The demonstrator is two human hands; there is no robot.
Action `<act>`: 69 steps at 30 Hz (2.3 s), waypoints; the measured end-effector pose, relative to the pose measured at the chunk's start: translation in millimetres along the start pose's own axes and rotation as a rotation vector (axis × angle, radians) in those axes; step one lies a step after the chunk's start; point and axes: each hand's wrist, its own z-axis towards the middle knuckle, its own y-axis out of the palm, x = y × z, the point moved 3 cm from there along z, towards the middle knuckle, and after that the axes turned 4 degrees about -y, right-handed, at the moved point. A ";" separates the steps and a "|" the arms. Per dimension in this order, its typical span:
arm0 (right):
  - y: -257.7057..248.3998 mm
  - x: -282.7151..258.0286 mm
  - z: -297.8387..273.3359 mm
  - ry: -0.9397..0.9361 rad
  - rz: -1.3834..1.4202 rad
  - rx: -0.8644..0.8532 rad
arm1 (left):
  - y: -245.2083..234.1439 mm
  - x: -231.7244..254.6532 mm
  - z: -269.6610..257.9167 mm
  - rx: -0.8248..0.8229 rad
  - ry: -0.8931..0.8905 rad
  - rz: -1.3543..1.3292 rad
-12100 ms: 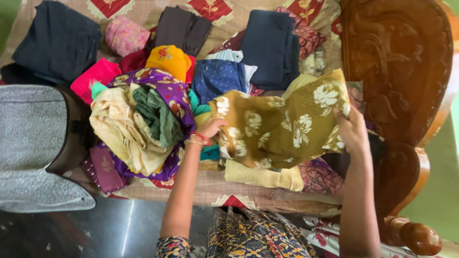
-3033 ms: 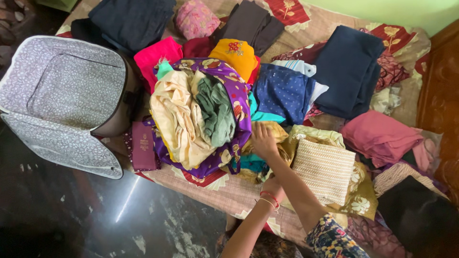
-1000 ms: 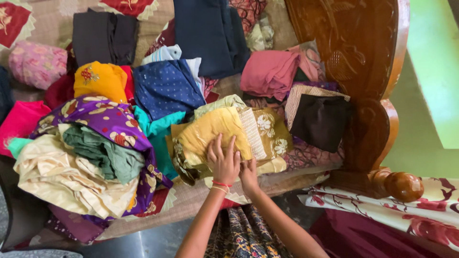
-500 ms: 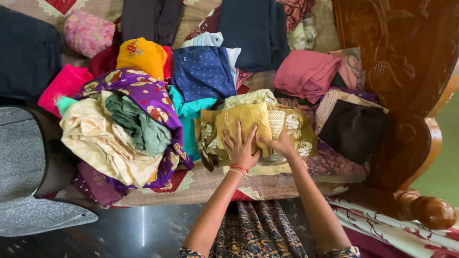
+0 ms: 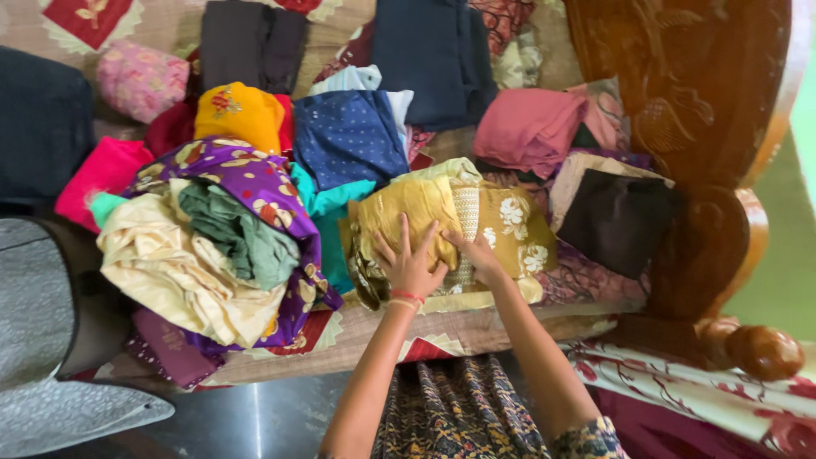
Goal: The person sorts through various clothes on a bed and chair, picking them up and moving them to different piles.
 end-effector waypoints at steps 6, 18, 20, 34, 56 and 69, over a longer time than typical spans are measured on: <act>-120.7 58.7 -20.7 -0.331 -0.465 0.630 | 28.3 7.2 5.8 -0.163 -0.151 0.096; -181.2 76.2 -7.9 0.326 0.459 0.641 | 21.5 -2.6 5.1 -0.206 -0.139 0.136; -175.2 60.3 -9.7 0.162 0.283 0.672 | 15.6 -0.8 4.0 -0.237 -0.142 0.140; 113.4 -45.0 -101.6 -0.901 -1.036 -0.281 | 140.9 -83.2 20.8 0.006 0.356 0.529; 212.3 -11.8 -57.3 -0.554 -1.540 -0.801 | 158.3 -149.7 -20.5 -0.026 -0.443 -0.579; 65.8 -16.2 -11.1 -0.114 -0.515 0.101 | 163.0 -137.8 -27.8 -0.161 -0.394 -0.622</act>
